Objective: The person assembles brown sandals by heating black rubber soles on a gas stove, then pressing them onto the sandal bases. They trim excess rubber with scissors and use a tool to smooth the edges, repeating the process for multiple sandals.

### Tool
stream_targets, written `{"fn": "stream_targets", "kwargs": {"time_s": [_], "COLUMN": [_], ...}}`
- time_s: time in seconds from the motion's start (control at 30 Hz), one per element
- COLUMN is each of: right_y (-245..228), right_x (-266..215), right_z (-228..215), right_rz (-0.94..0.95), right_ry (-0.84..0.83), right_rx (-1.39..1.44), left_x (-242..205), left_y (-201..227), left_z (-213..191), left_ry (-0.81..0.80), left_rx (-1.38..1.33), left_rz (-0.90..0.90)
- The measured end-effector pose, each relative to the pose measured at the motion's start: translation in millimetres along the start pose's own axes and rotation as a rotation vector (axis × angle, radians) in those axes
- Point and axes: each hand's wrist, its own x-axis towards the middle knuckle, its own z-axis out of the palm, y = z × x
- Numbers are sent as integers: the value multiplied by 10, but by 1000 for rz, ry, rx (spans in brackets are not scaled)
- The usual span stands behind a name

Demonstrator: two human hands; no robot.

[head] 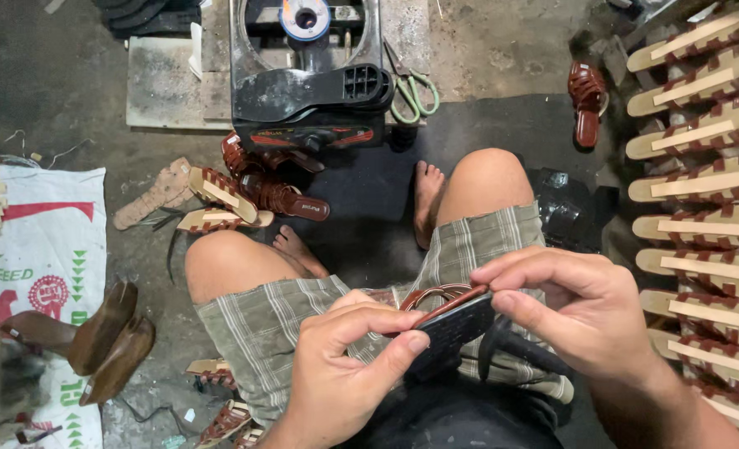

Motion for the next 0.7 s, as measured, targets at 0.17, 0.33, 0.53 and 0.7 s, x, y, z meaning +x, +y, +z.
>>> {"fn": "stream_targets", "kwargs": {"time_s": [0.17,0.33,0.53,0.7], "right_y": [74,146,137,478], "right_x": [-31,-19,76,95], "right_z": [-34,62,-116,-168], "right_rz": [-13,57,-129,-289], "right_ry": [-64,-60,-290,-252], "right_rx": [101,232,106,-281], "left_x": [41,115,146,7], "left_y": [77,140,-98,-388], "left_z": [-12,-41,-441,-704], "left_ry": [-31,-63,331,316], "left_rx": [67,215,-180,-284], "left_rz": [34,63,-146,-395]}}
